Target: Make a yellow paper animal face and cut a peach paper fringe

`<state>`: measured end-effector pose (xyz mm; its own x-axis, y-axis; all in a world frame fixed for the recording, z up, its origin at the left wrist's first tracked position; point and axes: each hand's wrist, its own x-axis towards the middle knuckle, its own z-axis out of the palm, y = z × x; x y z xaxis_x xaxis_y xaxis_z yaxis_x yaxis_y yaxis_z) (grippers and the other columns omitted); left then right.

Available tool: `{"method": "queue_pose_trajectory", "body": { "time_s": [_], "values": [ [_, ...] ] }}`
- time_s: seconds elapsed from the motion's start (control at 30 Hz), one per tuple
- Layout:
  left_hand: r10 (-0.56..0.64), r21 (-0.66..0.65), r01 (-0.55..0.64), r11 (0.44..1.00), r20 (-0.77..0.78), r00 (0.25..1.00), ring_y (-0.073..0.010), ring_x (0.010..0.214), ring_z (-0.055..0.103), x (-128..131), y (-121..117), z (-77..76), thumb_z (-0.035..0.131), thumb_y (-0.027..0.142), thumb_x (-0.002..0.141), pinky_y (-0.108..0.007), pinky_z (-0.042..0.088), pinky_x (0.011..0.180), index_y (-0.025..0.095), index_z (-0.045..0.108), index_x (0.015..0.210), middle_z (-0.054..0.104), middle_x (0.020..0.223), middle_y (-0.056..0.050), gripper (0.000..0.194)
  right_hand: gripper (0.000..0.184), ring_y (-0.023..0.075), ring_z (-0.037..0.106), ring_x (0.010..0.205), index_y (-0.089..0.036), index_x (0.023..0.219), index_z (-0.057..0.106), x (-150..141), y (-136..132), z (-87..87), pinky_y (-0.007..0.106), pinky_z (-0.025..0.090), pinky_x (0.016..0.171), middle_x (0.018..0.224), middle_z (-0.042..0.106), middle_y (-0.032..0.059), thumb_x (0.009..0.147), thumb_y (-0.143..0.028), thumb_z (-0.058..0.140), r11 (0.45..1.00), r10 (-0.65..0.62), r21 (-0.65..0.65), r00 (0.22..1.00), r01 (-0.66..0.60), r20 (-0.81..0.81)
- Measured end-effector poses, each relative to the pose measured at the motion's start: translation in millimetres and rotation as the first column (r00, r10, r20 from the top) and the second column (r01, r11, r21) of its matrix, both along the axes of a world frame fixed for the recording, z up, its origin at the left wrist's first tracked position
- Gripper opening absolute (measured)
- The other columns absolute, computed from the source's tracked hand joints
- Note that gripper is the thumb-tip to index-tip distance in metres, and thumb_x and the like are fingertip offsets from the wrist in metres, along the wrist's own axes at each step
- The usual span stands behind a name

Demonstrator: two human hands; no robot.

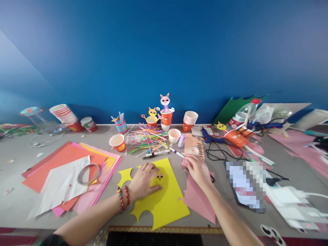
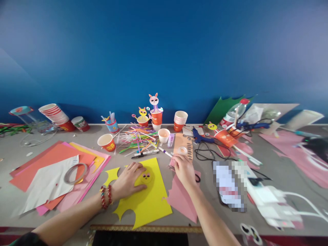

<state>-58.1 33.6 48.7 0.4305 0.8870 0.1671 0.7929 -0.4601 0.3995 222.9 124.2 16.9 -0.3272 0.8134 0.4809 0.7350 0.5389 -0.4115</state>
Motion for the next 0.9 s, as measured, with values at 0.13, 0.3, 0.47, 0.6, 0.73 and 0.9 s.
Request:
{"method": "queue_pose_trajectory", "body": {
  "time_s": [0.13, 0.3, 0.47, 0.6, 0.73, 0.9],
  "values": [
    [0.008, 0.007, -0.009, 1.0, 0.023, 1.0, -0.0295, 0.105, 0.051, 4.5, 2.7, -5.7, 0.067, 0.043, 0.082, -0.046, 0.047, 0.091, 0.02, 0.055, 0.118, 0.054, 0.115, -0.011, 0.044, 0.027, 0.0274, 0.064, 0.099, -0.022, 0.096, 0.071, -0.8, -1.1, 0.9, 0.042, 0.05, 0.087, 0.102, 0.073, 0.0084, 0.086, -0.015, 0.047, 1.0, -0.007, -0.004, 1.0, 0.007, 0.002],
    [0.014, 0.031, -0.016, 0.999, 0.068, 0.998, -0.0295, 0.106, 0.05, 3.6, 2.4, -11.4, 0.064, 0.04, 0.086, -0.047, 0.046, 0.092, 0.019, 0.055, 0.115, 0.054, 0.115, -0.011, 0.036, 0.025, 0.0278, 0.062, 0.1, -0.022, 0.095, 0.071, -1.9, -2.7, 2.3, 0.042, 0.049, 0.088, 0.103, 0.072, 0.0082, 0.087, -0.015, 0.047, 1.0, -0.017, -0.016, 1.0, 0.017, 0.01],
    [0.024, 0.046, -0.029, 0.998, 0.105, 0.994, -0.0295, 0.106, 0.051, 3.7, 1.6, -15.7, 0.065, 0.039, 0.085, -0.048, 0.046, 0.092, 0.02, 0.055, 0.114, 0.054, 0.114, -0.011, 0.036, 0.026, 0.0276, 0.063, 0.099, -0.021, 0.095, 0.071, -1.1, -2.8, 2.1, 0.042, 0.05, 0.087, 0.103, 0.072, 0.0087, 0.087, -0.015, 0.047, 1.0, -0.019, -0.02, 1.0, 0.019, 0.014],
    [0.033, 0.049, -0.039, 0.998, 0.123, 0.992, -0.0297, 0.107, 0.051, 4.1, 1.3, -18.0, 0.065, 0.037, 0.085, -0.048, 0.046, 0.092, 0.02, 0.055, 0.113, 0.054, 0.115, -0.011, 0.034, 0.026, 0.0276, 0.063, 0.1, -0.021, 0.095, 0.071, -1.0, -2.9, 1.4, 0.042, 0.05, 0.088, 0.104, 0.072, 0.0086, 0.086, -0.014, 0.048, 1.0, -0.016, -0.018, 1.0, 0.017, 0.011],
    [0.04, 0.053, -0.048, 0.997, 0.141, 0.989, -0.0306, 0.109, 0.051, 4.4, 1.0, -19.9, 0.067, 0.034, 0.083, -0.049, 0.046, 0.094, 0.02, 0.054, 0.111, 0.054, 0.116, -0.011, 0.034, 0.025, 0.0276, 0.063, 0.101, -0.022, 0.094, 0.07, -2.6, -3.3, 2.5, 0.041, 0.05, 0.087, 0.104, 0.072, 0.0083, 0.085, -0.014, 0.048, 1.0, -0.019, -0.019, 1.0, 0.019, 0.009],
    [0.045, 0.088, -0.061, 0.994, 0.172, 0.984, -0.0305, 0.108, 0.053, 7.5, -0.4, -18.6, 0.068, 0.026, 0.08, -0.049, 0.047, 0.093, 0.02, 0.051, 0.112, 0.056, 0.114, -0.011, 0.036, 0.023, 0.0293, 0.063, 0.104, -0.022, 0.097, 0.07, 5.4, -8.4, 23.7, 0.042, 0.049, 0.09, 0.109, 0.07, 0.0105, 0.088, -0.02, 0.048, 0.997, -0.064, 0.043, 0.997, 0.063, 0.034]
  ]
}}
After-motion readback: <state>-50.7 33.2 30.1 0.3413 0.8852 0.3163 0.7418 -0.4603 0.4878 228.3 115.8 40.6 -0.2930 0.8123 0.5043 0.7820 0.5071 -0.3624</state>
